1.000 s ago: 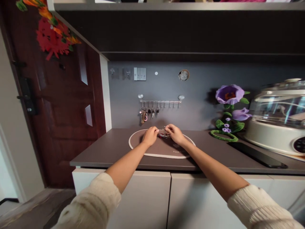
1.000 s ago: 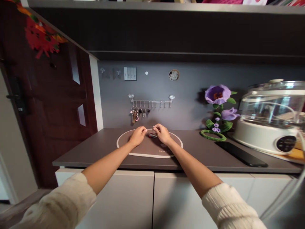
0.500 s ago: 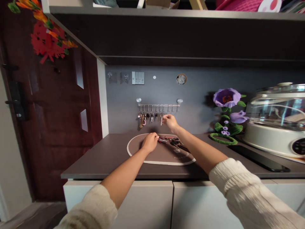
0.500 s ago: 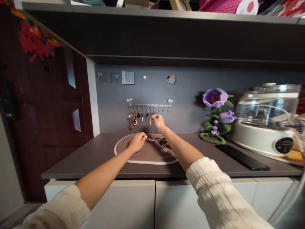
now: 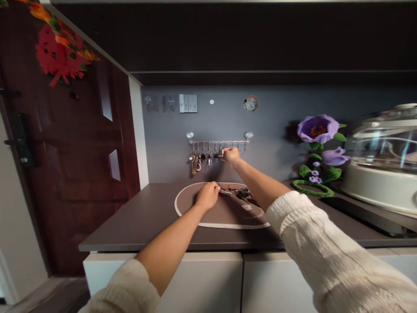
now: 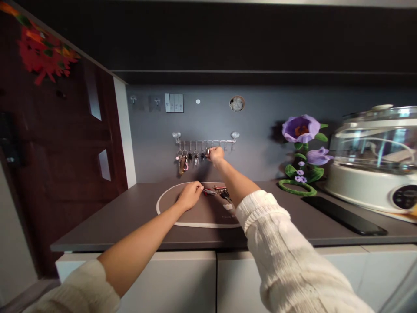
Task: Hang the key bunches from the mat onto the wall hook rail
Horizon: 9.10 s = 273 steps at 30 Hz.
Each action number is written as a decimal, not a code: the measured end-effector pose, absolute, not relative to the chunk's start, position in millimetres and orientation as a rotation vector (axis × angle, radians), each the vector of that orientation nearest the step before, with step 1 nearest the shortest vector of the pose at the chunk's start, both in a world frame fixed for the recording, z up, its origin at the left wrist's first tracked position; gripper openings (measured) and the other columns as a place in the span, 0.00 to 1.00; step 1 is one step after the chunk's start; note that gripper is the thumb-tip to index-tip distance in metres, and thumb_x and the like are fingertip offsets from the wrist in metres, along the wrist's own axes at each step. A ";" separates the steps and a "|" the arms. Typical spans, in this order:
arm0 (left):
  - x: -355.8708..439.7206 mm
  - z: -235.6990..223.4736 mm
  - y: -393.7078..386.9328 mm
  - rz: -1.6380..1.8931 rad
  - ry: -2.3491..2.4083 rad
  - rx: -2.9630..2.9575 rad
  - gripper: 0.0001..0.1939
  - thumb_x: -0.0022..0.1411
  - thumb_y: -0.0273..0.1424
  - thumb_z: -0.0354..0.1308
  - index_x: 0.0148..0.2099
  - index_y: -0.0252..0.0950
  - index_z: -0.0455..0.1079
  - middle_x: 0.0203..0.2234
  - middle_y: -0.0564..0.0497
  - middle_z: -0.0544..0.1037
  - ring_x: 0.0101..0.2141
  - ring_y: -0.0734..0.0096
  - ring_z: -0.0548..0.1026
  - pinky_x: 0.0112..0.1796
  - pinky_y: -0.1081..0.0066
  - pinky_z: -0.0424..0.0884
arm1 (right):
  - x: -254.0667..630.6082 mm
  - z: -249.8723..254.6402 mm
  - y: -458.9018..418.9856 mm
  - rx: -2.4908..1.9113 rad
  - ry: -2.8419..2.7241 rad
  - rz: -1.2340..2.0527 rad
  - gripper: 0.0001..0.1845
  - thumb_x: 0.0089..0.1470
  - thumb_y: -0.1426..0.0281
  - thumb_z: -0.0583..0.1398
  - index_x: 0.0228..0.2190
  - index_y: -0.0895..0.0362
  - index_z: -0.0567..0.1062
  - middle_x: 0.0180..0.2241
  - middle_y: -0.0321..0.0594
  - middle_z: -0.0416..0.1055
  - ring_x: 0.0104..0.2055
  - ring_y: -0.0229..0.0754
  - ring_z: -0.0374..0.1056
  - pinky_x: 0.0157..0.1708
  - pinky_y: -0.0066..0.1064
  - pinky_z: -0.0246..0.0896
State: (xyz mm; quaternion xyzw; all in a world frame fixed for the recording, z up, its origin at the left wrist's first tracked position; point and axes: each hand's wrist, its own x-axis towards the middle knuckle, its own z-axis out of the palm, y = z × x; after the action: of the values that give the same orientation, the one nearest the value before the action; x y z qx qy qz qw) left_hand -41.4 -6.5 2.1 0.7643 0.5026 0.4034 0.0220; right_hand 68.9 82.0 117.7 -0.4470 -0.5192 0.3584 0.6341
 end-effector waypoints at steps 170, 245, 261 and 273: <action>-30.5 10.6 12.5 1.523 0.893 1.567 0.07 0.54 0.30 0.55 0.34 0.31 0.65 0.29 0.48 0.74 0.31 0.75 0.72 0.37 0.69 0.67 | 111.0 25.1 4.8 -0.949 -1.698 0.292 0.12 0.49 0.61 0.53 0.28 0.57 0.68 0.26 0.36 0.68 0.29 0.37 0.64 0.32 0.29 0.60; -32.7 -13.3 26.5 1.370 1.219 2.044 0.05 0.55 0.26 0.47 0.32 0.35 0.63 0.22 0.55 0.69 0.23 0.79 0.66 0.27 0.78 0.61 | 108.4 88.5 83.8 -1.010 -1.232 0.809 0.07 0.50 0.79 0.50 0.23 0.58 0.63 0.20 0.34 0.66 0.20 0.29 0.64 0.25 0.23 0.61; -33.3 -7.3 11.9 1.328 1.252 2.228 0.05 0.55 0.26 0.48 0.32 0.36 0.65 0.23 0.54 0.70 0.26 0.77 0.66 0.31 0.76 0.62 | 141.9 52.9 23.3 -1.084 -1.534 0.841 0.02 0.42 0.74 0.59 0.22 0.60 0.69 0.20 0.35 0.68 0.21 0.31 0.61 0.24 0.23 0.56; -35.3 -3.9 12.5 1.275 1.281 2.324 0.05 0.55 0.28 0.48 0.32 0.36 0.65 0.26 0.53 0.71 0.28 0.75 0.68 0.31 0.75 0.64 | 169.8 40.4 19.7 -1.317 -2.067 0.583 0.10 0.35 0.65 0.62 0.21 0.60 0.74 0.19 0.33 0.67 0.23 0.32 0.58 0.27 0.25 0.52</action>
State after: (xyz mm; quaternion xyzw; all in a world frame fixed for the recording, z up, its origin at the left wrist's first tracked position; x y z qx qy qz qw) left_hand -35.3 12.5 -3.9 0.7856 0.4329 0.4309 0.0987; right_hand 169.8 19.7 40.4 -0.4978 -0.7810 0.2204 0.3061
